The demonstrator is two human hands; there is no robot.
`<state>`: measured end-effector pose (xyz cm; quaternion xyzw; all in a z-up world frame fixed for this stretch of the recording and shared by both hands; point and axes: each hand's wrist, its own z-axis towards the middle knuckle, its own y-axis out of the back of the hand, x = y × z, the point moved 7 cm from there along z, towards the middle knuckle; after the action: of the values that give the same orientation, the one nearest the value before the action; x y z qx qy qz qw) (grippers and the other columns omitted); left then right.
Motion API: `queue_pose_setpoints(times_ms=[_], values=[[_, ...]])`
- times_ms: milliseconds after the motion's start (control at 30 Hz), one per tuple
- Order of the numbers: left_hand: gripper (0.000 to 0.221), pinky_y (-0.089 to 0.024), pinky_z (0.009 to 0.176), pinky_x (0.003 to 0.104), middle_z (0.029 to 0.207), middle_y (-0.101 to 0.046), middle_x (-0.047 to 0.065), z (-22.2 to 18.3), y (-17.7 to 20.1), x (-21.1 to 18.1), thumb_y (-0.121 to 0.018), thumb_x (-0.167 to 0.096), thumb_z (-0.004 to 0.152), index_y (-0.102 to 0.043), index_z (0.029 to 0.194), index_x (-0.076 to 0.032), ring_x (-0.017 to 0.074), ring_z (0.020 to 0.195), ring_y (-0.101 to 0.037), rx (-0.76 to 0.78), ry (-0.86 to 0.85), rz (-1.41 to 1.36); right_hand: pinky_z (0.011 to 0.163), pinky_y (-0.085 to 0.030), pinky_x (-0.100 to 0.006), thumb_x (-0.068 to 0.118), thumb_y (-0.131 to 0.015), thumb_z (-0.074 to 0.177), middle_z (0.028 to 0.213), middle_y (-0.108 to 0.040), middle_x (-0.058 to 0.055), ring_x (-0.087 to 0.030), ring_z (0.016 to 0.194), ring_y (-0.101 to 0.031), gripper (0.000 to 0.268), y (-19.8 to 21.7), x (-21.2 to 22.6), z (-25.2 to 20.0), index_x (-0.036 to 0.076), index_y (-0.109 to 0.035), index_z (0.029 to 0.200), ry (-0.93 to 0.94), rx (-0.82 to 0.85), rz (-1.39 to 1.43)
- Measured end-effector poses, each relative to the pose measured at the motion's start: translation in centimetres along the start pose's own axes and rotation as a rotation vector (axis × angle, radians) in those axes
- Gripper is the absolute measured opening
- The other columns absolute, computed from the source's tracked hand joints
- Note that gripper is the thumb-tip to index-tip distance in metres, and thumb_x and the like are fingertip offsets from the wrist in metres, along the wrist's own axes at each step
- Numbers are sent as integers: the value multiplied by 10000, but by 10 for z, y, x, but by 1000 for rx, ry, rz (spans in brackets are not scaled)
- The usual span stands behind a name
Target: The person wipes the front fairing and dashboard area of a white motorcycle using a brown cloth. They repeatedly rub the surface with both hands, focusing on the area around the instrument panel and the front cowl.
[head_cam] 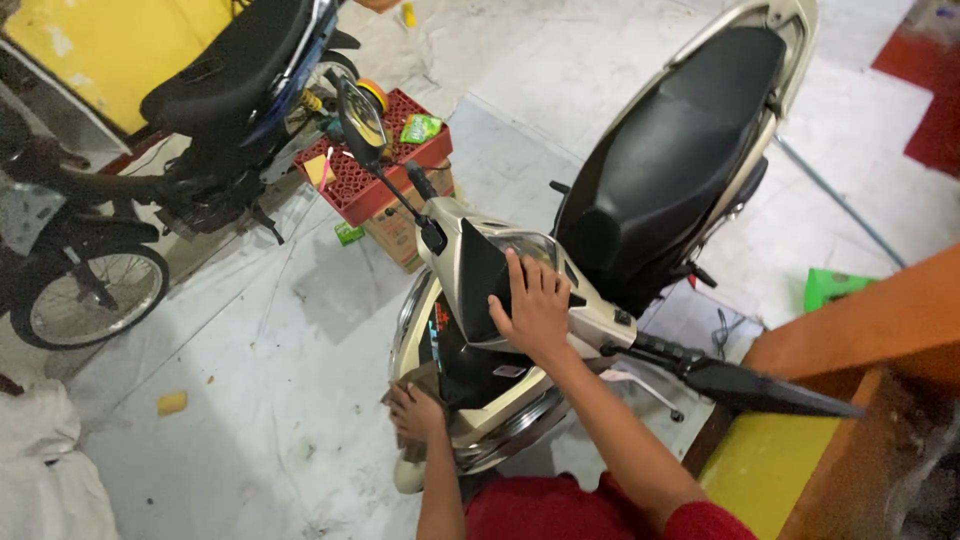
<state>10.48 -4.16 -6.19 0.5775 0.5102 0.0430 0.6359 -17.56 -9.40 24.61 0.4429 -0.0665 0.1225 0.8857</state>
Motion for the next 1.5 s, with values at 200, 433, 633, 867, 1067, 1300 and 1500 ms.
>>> queue_pose_setpoints(times_ms=[200, 433, 633, 867, 1067, 1300, 1500], values=[[524, -180, 1281, 606, 1720, -298, 146, -19, -11, -49, -371, -447, 1139, -399, 1612, -224, 386, 1585, -259, -141, -222, 289, 1040, -343, -508, 427, -702, 828, 1326, -545, -147, -335, 1228, -487, 805, -3, 6, 2, 51, -471, 1501, 24, -5, 9], [516, -166, 1231, 632, 1670, -305, 155, -53, 15, -131, -436, -424, 1061, -495, 1502, -163, 411, 1552, -247, 60, -1139, -11, 1052, -333, -504, 422, -704, 862, 1351, -543, -150, -339, 1247, -481, 758, -10, 8, 3, 64, -487, 1495, 16, -19, -36], [596, -115, 1241, 606, 1704, -222, 138, 14, -1, -95, -449, -428, 1049, -365, 1594, -204, 389, 1564, -195, 215, -1036, 82, 1047, -346, -498, 425, -713, 823, 1351, -547, -145, -340, 1231, -486, 776, -9, 12, 9, 71, -505, 1482, -10, -23, -69], [755, -45, 1218, 596, 1697, -170, 192, 35, -9, -93, -455, -409, 1050, -212, 1633, 5, 403, 1562, -111, 147, -665, -131, 1031, -354, -501, 432, -715, 797, 1333, -552, -140, -347, 1207, -489, 787, -18, 12, 7, 59, -515, 1460, -35, -8, -111], [675, -44, 1283, 579, 1673, -263, 143, -17, 0, -167, -488, -479, 1027, -339, 1561, -95, 352, 1590, -147, 478, -1162, 226, 1053, -358, -502, 445, -700, 839, 1352, -552, -141, -345, 1238, -496, 760, -24, 11, 1, 66, -514, 1472, -41, -33, -140], [726, 7, 1231, 660, 1690, -261, 159, 29, -14, -147, -492, -472, 1027, -330, 1589, -42, 353, 1584, -148, 490, -1364, -19, 1045, -359, -505, 448, -682, 851, 1356, -555, -141, -343, 1226, -496, 748, -21, 14, 1, 66, -513, 1471, -82, -61, -175], [687, 49, 1167, 726, 1679, -278, 209, 22, -11, -176, -513, -430, 1007, -382, 1587, -87, 427, 1572, -136, 218, -1202, 0, 1028, -360, -490, 461, -669, 851, 1332, -554, -131, -342, 1187, -498, 746, -18, 17, 8, 59, -513, 1461, -77, -62, -169]])
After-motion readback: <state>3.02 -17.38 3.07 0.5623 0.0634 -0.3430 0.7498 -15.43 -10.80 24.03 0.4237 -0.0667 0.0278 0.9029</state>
